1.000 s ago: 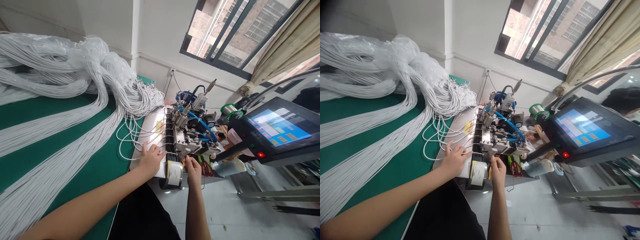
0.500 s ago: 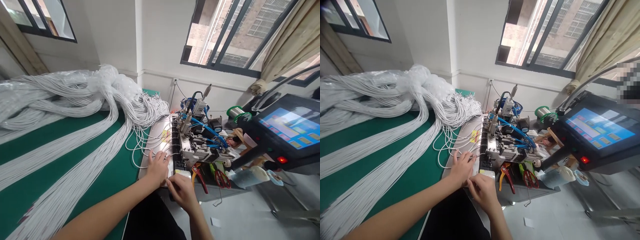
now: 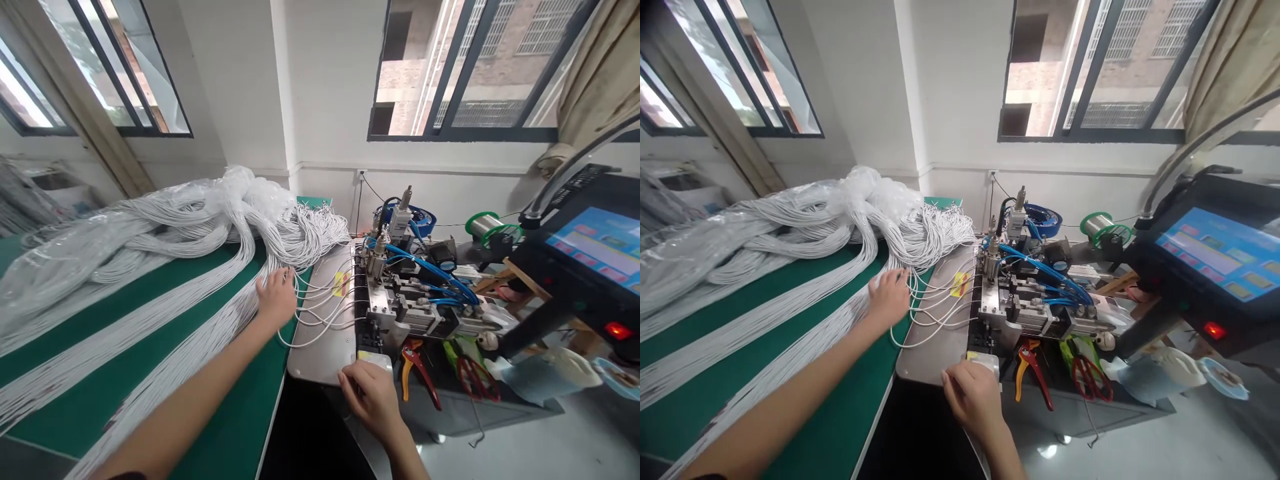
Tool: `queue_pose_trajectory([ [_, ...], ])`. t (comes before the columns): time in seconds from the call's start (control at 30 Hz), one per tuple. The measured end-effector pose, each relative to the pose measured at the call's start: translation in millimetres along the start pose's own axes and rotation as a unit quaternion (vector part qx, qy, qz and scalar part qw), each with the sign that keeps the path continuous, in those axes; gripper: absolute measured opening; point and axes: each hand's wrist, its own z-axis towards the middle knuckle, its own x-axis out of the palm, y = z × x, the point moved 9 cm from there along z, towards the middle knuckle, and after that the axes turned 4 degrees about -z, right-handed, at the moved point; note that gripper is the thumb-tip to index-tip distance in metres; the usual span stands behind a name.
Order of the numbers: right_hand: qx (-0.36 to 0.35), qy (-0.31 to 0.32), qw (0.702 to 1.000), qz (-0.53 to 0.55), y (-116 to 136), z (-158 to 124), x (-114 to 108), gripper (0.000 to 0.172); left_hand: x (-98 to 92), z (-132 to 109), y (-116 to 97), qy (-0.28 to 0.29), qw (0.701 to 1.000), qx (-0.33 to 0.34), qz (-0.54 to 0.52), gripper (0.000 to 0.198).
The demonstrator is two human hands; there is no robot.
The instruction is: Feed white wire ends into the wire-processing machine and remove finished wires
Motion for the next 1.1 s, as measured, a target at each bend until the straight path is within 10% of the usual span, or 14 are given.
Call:
queue_pose_trajectory([
  [0.13, -0.014, -0.021, 1.0, -0.011, 3.7, -2.9, -0.6, 0.023, 26.8, 19.4, 92.4, 0.122, 0.98, -0.15, 0.054, 0.059],
  [0.23, -0.017, -0.022, 0.999, -0.02, 4.7, -4.5, 1.7, 0.022, 45.7, 20.9, 118.4, 0.171, 0.969, -0.172, 0.054, 0.069],
  [0.87, 0.005, -0.022, 1.0, -0.021, 5.6, -6.9, 4.3, 0.021, 73.2, 76.2, 100.3, 0.121, 0.967, -0.176, 0.137, 0.046],
  [1.1, 0.005, -0.022, 1.0, -0.019, 4.9, -6.9, 1.8, 0.023, 53.8, 91.4, 101.2, 0.111, 0.977, -0.117, 0.14, 0.023],
])
